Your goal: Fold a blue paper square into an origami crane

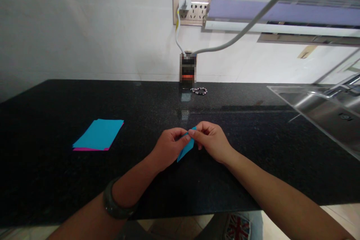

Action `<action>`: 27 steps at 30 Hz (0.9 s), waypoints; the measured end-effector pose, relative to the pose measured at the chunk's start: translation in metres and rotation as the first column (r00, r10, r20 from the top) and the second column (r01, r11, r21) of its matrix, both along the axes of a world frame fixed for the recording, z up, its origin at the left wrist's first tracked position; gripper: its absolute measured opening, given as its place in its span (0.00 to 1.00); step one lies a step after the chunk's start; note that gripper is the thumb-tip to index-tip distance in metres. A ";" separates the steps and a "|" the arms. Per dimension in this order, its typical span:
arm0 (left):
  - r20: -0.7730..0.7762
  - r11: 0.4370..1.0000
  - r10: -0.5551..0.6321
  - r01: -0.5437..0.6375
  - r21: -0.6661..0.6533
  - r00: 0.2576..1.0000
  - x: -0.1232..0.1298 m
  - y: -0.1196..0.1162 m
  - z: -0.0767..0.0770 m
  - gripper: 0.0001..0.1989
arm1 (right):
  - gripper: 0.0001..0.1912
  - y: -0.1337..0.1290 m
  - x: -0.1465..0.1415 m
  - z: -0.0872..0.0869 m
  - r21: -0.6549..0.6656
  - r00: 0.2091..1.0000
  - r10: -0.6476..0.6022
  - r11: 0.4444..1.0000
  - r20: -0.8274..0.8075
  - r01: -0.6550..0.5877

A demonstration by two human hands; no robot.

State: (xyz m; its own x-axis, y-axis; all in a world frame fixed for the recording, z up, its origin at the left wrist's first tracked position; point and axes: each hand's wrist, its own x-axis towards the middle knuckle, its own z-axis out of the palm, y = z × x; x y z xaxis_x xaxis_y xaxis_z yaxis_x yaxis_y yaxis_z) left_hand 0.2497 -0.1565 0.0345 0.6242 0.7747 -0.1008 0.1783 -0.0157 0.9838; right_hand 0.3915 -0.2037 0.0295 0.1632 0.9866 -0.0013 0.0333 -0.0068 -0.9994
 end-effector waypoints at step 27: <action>0.068 0.968 0.065 -0.046 -0.246 0.996 -0.001 0.004 -0.002 0.12 | 0.08 0.007 0.017 0.000 0.255 0.969 -0.221 0.936 -0.107 0.242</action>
